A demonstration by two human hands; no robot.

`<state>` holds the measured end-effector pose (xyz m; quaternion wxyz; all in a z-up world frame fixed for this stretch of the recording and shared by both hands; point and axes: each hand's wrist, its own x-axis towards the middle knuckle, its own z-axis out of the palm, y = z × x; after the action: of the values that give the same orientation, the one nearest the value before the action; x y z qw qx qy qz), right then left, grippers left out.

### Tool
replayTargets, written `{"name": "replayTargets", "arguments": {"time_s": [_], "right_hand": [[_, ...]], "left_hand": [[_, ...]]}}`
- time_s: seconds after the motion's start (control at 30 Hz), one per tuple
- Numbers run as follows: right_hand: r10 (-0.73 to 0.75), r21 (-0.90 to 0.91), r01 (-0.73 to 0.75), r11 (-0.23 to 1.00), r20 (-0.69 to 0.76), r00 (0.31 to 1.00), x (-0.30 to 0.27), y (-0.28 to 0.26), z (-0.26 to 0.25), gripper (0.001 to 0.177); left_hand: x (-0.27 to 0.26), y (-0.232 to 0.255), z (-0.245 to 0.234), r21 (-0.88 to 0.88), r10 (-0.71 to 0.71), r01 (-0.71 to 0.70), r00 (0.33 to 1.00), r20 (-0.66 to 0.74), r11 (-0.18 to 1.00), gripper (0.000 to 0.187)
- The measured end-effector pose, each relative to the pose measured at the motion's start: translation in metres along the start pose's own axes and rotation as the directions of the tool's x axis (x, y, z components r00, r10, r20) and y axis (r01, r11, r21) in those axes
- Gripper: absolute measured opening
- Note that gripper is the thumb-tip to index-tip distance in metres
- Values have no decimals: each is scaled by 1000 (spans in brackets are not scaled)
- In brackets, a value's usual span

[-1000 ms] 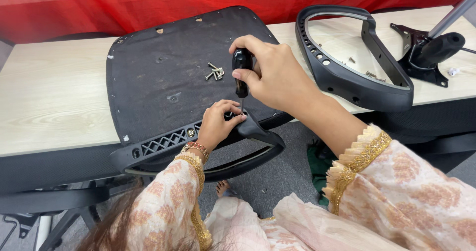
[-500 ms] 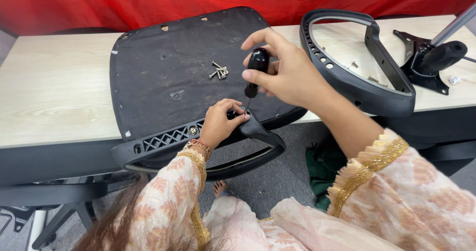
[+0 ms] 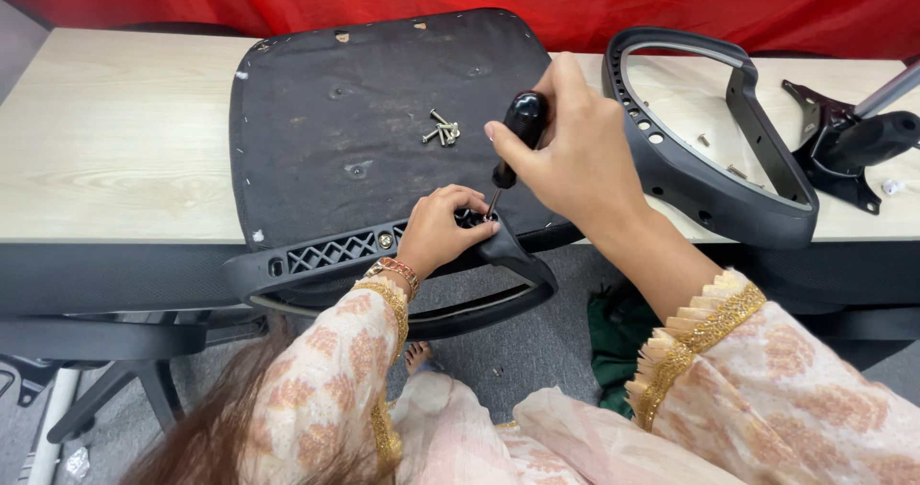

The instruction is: The person uses a screwdriver to tighten screws into the underside of an office chair seat, securing the seat to its frame. They repeatedly pick up screws and washers, align them, and turn the screwdriver to fasten them.

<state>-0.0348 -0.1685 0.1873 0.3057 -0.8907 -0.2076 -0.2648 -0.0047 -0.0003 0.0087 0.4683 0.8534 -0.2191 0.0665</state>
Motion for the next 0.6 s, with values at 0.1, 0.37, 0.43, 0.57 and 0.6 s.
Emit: {"name": "replayTargets", "arguments": {"time_s": [0.1, 0.37, 0.43, 0.57, 0.6], "right_hand": [[232, 124, -242, 962, 91, 969, 4, 0, -7, 43], [235, 435, -501, 749, 532, 814, 18, -6, -28, 32], [153, 269, -284, 920, 422, 894, 13, -6, -21, 32], [38, -6, -37, 999, 113, 993, 6, 2, -6, 35], [-2, 9, 1, 1000, 44, 999, 4, 4, -3, 38]], "left_hand": [[1, 4, 1, -22, -131, 131, 991, 10, 991, 29], [2, -2, 4, 4, -27, 27, 1000, -15, 1000, 24], [2, -3, 5, 3, -26, 26, 1000, -11, 1000, 24], [1, -4, 4, 24, -5, 5, 1000, -1, 1000, 19], [1, -3, 3, 31, 6, -6, 1000, 1, 1000, 17]]}}
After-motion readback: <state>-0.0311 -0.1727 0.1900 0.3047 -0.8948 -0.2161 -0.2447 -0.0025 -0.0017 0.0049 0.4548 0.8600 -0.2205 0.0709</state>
